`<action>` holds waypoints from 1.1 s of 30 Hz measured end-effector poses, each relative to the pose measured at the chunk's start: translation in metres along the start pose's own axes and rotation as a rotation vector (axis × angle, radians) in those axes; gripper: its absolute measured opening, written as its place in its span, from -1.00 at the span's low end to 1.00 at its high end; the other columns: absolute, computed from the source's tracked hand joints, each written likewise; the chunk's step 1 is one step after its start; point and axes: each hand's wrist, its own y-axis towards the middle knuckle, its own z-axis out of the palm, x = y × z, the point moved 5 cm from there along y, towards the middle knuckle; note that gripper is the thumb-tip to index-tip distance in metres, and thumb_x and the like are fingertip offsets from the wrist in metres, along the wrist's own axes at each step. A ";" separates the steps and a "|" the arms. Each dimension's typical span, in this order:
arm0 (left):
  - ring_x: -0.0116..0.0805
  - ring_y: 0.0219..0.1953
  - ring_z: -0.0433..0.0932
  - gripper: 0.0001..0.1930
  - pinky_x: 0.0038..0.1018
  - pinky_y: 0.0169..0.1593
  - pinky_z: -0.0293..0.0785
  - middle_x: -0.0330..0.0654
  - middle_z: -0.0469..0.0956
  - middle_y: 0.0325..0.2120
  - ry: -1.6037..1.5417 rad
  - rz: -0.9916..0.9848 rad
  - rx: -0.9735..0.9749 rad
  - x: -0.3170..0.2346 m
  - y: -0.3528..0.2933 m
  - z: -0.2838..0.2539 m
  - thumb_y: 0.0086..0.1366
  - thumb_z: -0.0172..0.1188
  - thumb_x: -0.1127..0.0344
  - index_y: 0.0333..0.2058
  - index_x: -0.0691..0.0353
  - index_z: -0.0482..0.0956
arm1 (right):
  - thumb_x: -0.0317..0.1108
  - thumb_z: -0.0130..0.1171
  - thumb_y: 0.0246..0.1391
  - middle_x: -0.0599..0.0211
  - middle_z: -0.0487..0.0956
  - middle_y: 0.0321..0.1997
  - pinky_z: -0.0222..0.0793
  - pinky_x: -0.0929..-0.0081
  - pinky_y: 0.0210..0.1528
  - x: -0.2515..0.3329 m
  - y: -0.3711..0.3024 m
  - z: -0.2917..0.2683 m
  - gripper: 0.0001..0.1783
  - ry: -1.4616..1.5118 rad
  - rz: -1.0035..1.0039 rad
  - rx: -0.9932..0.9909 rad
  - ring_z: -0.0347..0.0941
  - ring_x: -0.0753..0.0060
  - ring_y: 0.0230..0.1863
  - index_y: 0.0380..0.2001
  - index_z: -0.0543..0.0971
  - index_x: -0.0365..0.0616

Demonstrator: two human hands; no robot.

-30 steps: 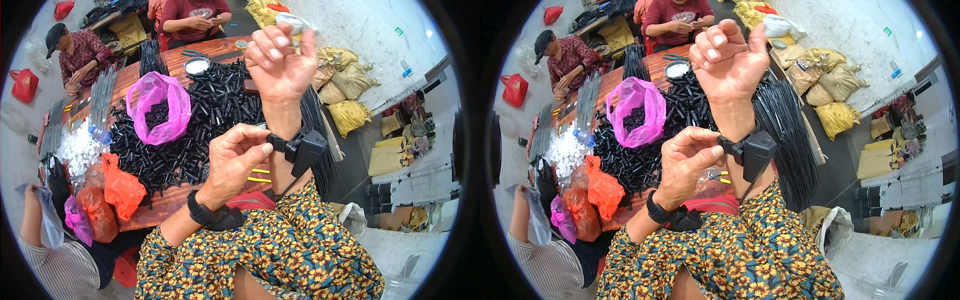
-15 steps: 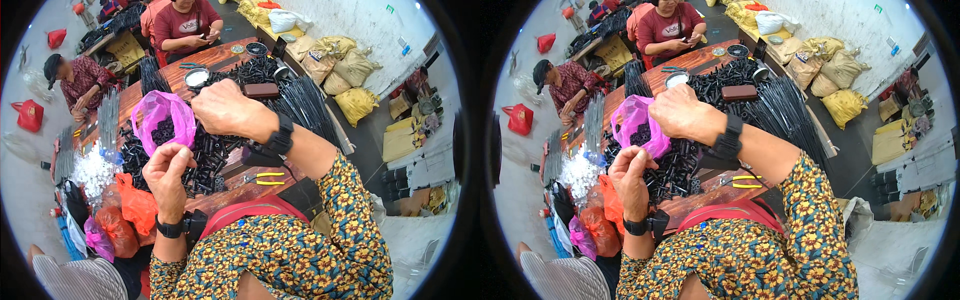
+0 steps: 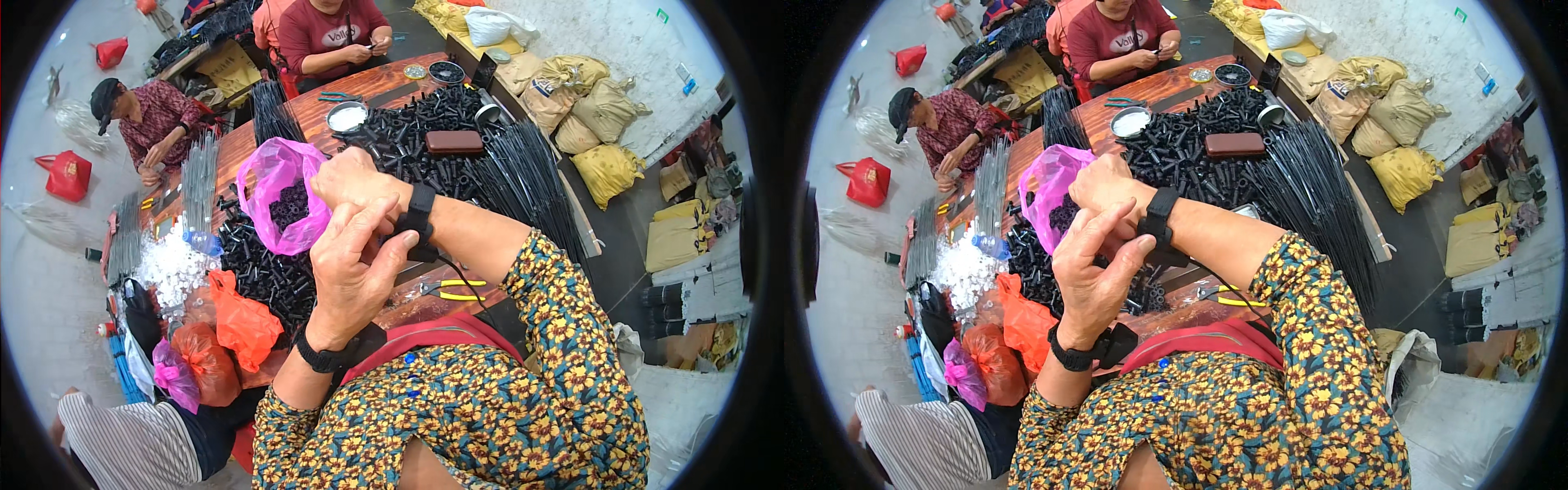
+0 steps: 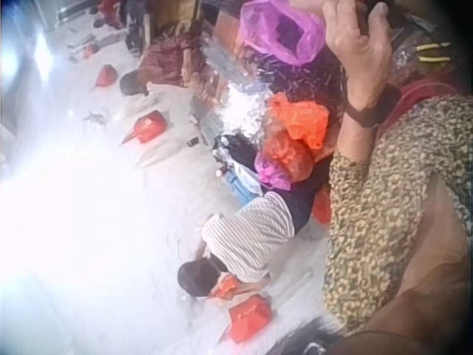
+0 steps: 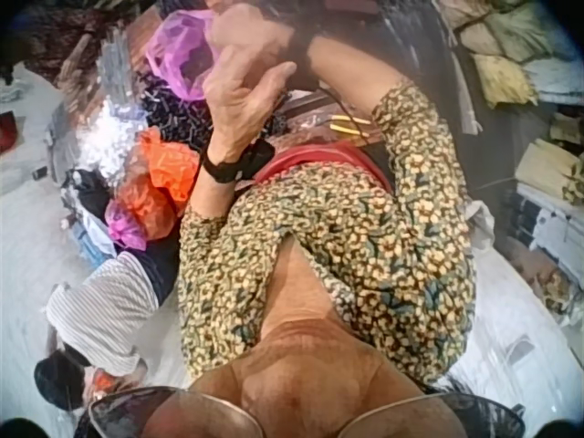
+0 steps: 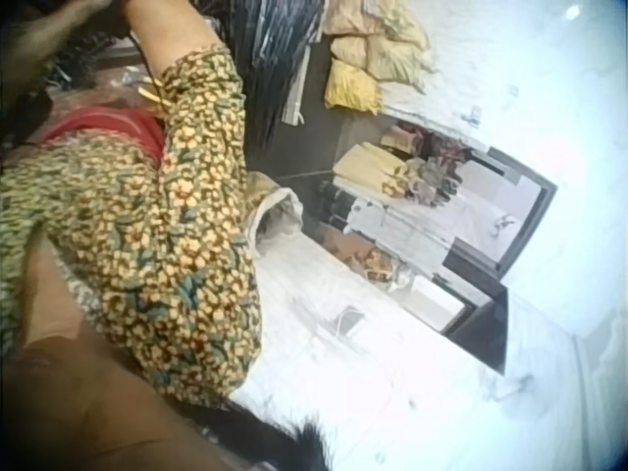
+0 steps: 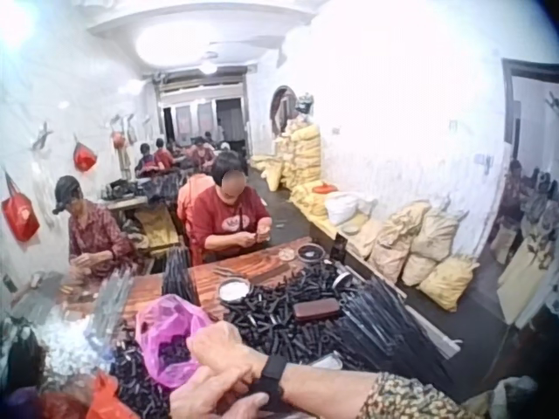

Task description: The person is using pliers to secure and assemble components onto a bundle of umbrella ribs.

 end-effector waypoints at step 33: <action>-0.62 -0.57 0.42 -0.84 -0.59 -0.47 0.40 -0.36 0.51 -0.63 -0.569 -0.815 0.716 0.109 -0.036 0.024 0.17 0.20 0.33 -0.46 0.32 0.62 | -0.24 0.20 -0.24 0.22 0.56 -0.64 0.38 0.17 -0.60 0.125 -0.113 -0.041 -0.82 0.572 -0.767 0.070 0.50 0.20 -0.62 -0.67 0.59 -0.12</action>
